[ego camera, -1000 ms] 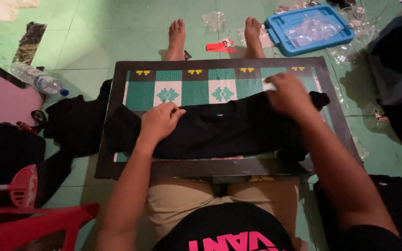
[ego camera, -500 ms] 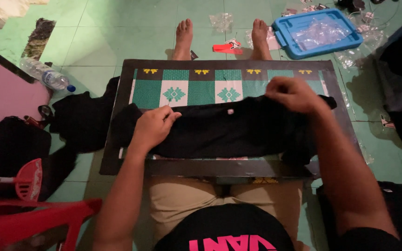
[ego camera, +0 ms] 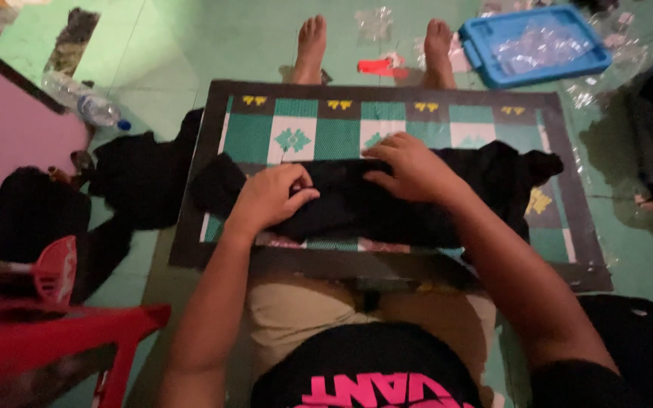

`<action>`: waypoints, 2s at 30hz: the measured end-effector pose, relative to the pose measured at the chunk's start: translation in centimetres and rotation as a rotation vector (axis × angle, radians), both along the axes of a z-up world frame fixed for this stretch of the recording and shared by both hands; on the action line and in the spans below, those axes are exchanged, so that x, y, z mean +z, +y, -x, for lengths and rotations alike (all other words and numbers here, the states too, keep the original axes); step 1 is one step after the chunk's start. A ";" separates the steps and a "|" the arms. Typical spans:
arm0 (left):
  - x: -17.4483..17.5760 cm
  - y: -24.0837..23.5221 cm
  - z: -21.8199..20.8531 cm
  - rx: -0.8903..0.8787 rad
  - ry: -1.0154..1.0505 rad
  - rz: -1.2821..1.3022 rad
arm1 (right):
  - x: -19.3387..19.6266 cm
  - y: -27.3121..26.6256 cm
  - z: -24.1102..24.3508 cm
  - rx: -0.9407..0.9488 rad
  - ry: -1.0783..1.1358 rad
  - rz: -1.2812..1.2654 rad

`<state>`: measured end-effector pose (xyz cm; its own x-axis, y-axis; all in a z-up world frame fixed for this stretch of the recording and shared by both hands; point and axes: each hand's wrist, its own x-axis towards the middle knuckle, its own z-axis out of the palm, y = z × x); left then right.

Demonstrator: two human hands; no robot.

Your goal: The person folds a black t-shirt on a low table, smoothing it and folding it into a compact rectangle. They then unfold it and spread it flat again, smoothing the fabric across the table surface.

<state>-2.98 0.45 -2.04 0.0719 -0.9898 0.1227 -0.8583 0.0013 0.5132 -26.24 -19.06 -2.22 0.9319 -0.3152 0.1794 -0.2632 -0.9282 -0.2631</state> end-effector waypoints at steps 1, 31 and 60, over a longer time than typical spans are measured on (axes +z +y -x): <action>-0.3 0.5 0.2 0.004 0.002 -0.008 | -0.8 0.4 -0.7 0.004 0.002 -0.008; 2.1 5.6 -6.2 0.141 0.036 0.027 | 6.3 -2.9 6.0 -0.141 -0.017 -0.392; 1.6 -16.6 0.7 -0.127 0.041 0.077 | 1.7 -3.8 18.3 -0.636 -0.297 0.020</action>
<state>-3.71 -16.13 -0.44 -0.0467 -0.9792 0.1977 -0.8271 0.1489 0.5420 -44.58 -22.85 -0.51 0.4786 -0.7769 0.4091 -0.6766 -0.6233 -0.3920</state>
